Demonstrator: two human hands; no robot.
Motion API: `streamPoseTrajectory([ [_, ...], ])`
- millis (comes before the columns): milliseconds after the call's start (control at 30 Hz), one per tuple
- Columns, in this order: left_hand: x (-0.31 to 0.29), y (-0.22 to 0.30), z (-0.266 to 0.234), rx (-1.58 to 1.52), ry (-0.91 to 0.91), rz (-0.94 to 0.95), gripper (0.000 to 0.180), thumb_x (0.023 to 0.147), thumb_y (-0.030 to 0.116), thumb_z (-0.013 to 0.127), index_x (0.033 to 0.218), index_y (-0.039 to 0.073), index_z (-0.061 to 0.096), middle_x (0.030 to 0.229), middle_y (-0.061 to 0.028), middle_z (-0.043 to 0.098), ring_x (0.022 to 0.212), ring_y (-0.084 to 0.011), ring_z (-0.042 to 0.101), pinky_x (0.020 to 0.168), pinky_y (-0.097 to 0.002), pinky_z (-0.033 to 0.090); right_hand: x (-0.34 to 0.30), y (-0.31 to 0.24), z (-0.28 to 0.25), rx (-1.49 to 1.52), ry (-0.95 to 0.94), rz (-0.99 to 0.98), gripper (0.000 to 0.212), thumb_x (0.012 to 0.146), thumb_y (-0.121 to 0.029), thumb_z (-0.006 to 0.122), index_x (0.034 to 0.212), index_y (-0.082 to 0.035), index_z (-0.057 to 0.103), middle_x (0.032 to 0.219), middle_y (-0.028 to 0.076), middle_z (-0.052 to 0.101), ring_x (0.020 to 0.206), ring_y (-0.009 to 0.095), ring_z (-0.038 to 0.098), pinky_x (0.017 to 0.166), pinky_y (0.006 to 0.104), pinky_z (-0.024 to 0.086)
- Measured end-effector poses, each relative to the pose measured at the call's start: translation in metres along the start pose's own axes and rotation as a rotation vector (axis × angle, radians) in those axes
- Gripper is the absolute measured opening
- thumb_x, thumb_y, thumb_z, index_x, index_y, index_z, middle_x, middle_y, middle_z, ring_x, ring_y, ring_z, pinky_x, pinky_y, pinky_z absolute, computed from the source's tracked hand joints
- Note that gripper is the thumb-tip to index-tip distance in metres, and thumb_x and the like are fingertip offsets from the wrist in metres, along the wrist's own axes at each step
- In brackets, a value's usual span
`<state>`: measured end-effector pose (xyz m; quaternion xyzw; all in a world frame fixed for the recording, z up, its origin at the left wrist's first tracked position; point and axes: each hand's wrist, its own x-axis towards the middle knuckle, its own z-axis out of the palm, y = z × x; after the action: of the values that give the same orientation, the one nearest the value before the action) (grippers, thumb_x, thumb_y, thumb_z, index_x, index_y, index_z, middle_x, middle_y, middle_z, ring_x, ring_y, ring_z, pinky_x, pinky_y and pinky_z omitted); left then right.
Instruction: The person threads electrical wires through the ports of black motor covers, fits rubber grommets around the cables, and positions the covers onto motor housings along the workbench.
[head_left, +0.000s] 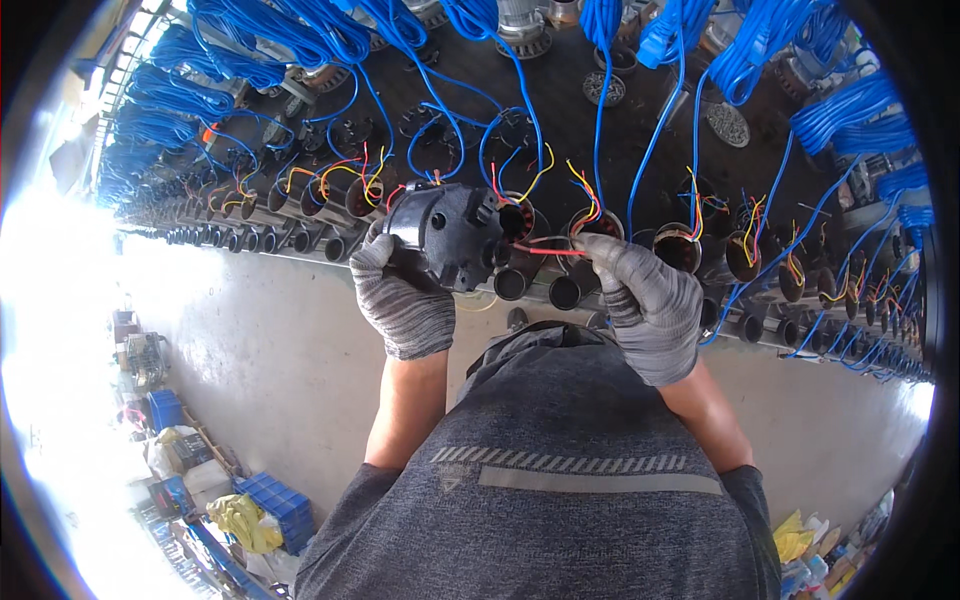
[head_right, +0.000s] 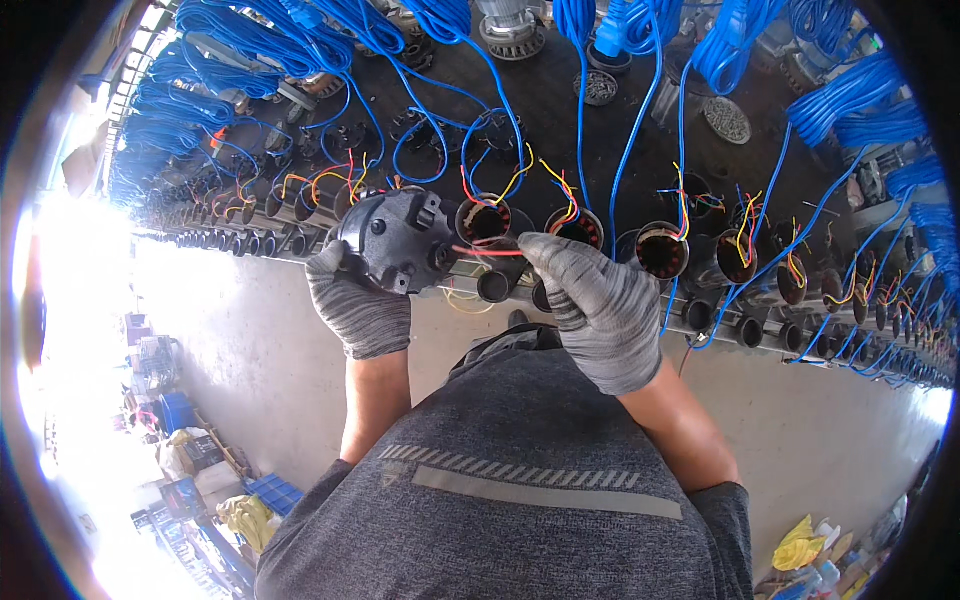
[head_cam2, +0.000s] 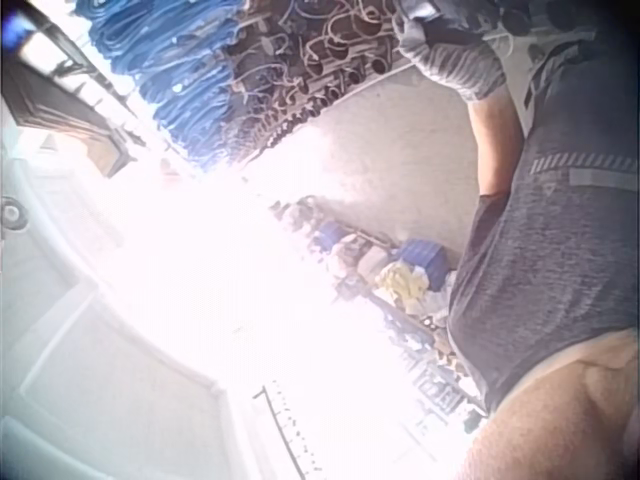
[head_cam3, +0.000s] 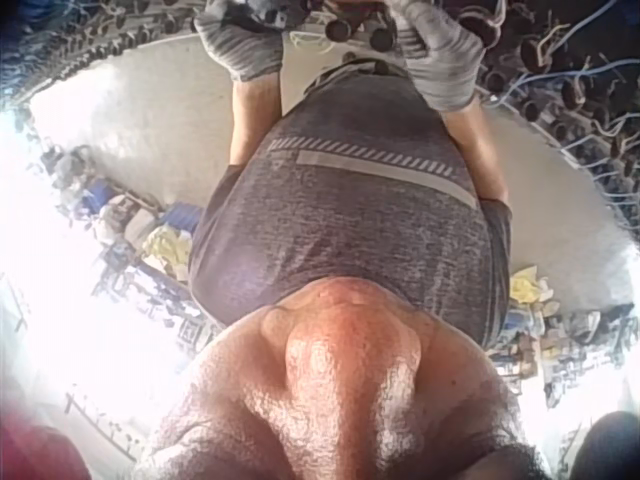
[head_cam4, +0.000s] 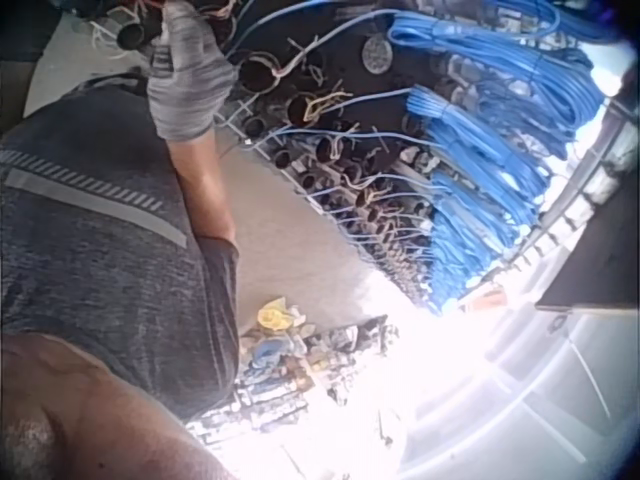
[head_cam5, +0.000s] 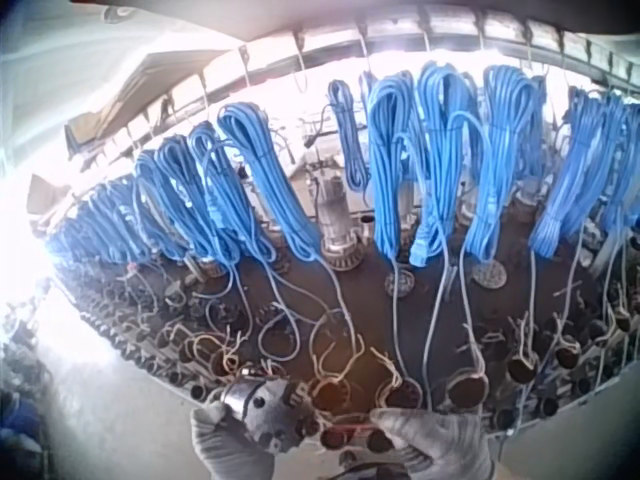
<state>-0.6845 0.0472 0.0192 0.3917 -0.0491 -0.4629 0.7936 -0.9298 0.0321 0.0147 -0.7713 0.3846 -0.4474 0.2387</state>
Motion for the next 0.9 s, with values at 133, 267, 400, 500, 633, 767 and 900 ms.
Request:
streamPoseTrajectory([
  [133, 0.003, -0.001, -0.003, 0.027, -0.03, -0.015, 0.05, 0.087, 0.03, 0.051, 0.125, -0.002, 0.059, 0.122, -0.0203, 0.064, 0.114, -0.0368, 0.062, 0.1, -0.0527, 0.049, 0.004, -0.002, 0.002, -0.183, 0.104, -0.221, 0.043, 0.075, -0.006, 0.075, 0.118, -0.011, 0.07, 0.11, 0.01, 0.074, 0.084, 0.025, 0.075, 0.07, 0.0319, 0.06],
  [267, -0.001, 0.001, 0.006, 0.015, 0.011, -0.041, 0.049, 0.088, 0.031, 0.051, 0.123, -0.002, 0.059, 0.122, -0.0199, 0.064, 0.115, -0.0362, 0.061, 0.101, -0.054, 0.048, 0.004, 0.002, 0.002, -0.306, 0.068, -0.316, 0.048, 0.071, -0.006, 0.075, 0.118, -0.012, 0.07, 0.115, 0.01, 0.073, 0.084, 0.025, 0.074, 0.068, 0.0341, 0.059],
  [400, -0.005, 0.002, 0.007, 0.057, 0.051, -0.006, 0.038, 0.085, 0.024, 0.056, 0.115, 0.003, 0.061, 0.111, -0.0147, 0.066, 0.105, -0.0313, 0.064, 0.096, -0.0491, 0.052, 0.005, 0.002, 0.002, -0.331, -0.007, -0.321, 0.049, 0.072, -0.007, 0.073, 0.12, -0.012, 0.069, 0.118, 0.009, 0.072, 0.081, 0.024, 0.072, 0.066, 0.0345, 0.058],
  [500, -0.004, 0.001, 0.004, 0.062, -0.008, 0.012, 0.036, 0.083, 0.022, 0.059, 0.113, 0.003, 0.061, 0.11, -0.0137, 0.066, 0.103, -0.0307, 0.065, 0.094, -0.048, 0.053, 0.008, 0.001, 0.003, -0.365, -0.035, -0.364, 0.05, 0.074, -0.009, 0.07, 0.124, -0.013, 0.067, 0.123, 0.009, 0.07, 0.076, 0.023, 0.07, 0.062, 0.0345, 0.056],
  [633, -0.004, -0.002, 0.004, 0.08, -0.051, 0.025, 0.042, 0.084, 0.025, 0.057, 0.119, 0.001, 0.059, 0.117, -0.0171, 0.065, 0.109, -0.0338, 0.064, 0.095, -0.0513, 0.053, 0.009, 0.0, 0.005, -0.394, -0.113, -0.384, 0.046, 0.079, -0.012, 0.064, 0.126, -0.013, 0.066, 0.126, 0.007, 0.068, 0.079, 0.022, 0.069, 0.065, 0.0341, 0.056],
  [767, -0.003, -0.004, 0.001, 0.102, -0.063, 0.046, 0.043, 0.085, 0.026, 0.057, 0.12, 0.001, 0.059, 0.117, -0.0176, 0.065, 0.109, -0.0339, 0.064, 0.096, -0.0509, 0.052, 0.008, -0.005, 0.006, -0.416, -0.168, -0.378, 0.043, 0.082, -0.013, 0.06, 0.126, -0.013, 0.066, 0.125, 0.007, 0.068, 0.084, 0.021, 0.069, 0.068, 0.0337, 0.055],
  [900, -0.007, -0.002, 0.006, 0.038, -0.103, -0.027, 0.033, 0.084, 0.019, 0.058, 0.113, 0.005, 0.062, 0.11, -0.0122, 0.067, 0.105, -0.0283, 0.066, 0.096, -0.0428, 0.052, 0.008, 0.001, 0.017, -0.356, -0.109, -0.397, 0.044, 0.081, -0.012, 0.062, 0.124, -0.014, 0.067, 0.123, 0.006, 0.069, 0.083, 0.022, 0.069, 0.067, 0.0336, 0.056],
])
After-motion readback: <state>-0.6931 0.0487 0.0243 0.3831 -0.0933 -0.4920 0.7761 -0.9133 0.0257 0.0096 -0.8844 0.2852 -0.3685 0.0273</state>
